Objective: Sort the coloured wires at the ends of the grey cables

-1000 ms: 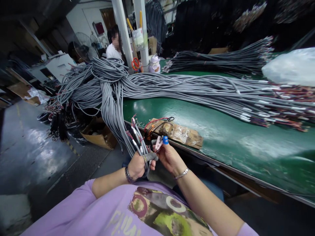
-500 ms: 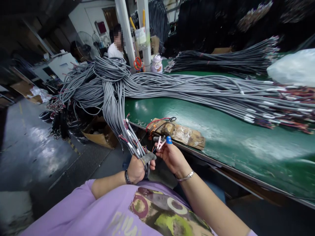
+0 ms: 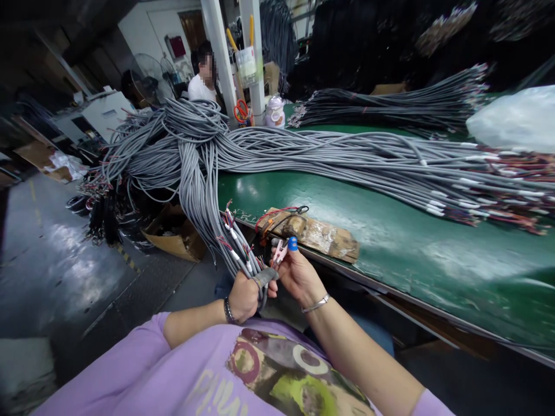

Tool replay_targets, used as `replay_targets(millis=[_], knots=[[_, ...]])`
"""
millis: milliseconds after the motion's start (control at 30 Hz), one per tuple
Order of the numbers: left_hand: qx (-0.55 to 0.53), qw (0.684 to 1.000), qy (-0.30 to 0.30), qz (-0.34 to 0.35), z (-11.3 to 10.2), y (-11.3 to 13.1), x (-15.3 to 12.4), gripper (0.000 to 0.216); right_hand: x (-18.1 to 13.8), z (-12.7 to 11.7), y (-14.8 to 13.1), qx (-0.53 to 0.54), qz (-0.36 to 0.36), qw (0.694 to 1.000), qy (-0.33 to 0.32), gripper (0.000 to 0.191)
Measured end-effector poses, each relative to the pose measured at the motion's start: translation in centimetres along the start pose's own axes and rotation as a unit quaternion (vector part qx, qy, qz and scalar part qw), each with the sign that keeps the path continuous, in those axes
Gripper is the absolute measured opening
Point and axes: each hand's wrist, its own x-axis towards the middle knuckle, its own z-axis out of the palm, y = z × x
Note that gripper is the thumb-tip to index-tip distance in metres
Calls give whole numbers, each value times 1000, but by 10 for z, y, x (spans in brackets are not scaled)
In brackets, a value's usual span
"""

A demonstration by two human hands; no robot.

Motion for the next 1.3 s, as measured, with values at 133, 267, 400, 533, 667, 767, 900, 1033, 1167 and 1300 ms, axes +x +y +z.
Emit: replay_targets(millis=[133,267,400,533,667,767,900,1033,1167,1300], knots=[[14,1000,-1,-1,0,-2,2,45,0,-1,3,0,7,1000,5,33],[14,1000,-3,2,-1,0,-1,45,-4,1,4,5,2,999,-35,43],[1,1000,-1,6,-7,1,-4,44,-9,-1,3,12,17,998,-51,46],[-12,1000,-8,8,-16,-3,-5,42,-12,-8,3,15,33,998,-43,46],[-15,1000,-10,13,-21,-10,-5,40,-17,-16,5,21,43,998,-47,41],[-7,1000,-9,11,-21,-13,-5,43,-22,-22,6,6,40,998,-50,38],[-22,999,-31,9,-21,-18,-1,50,-30,-32,5,5,50,998,-32,32],[-16,998,-53,36,-28,-27,5,56,-36,-46,5,-16,49,999,-4,30],[36,995,-89,24,-40,-30,-2,55,-44,-54,8,-110,12,994,6,27],[101,978,-183,-4,-48,-32,-20,52,-60,-44,11,-263,-41,964,-17,30]])
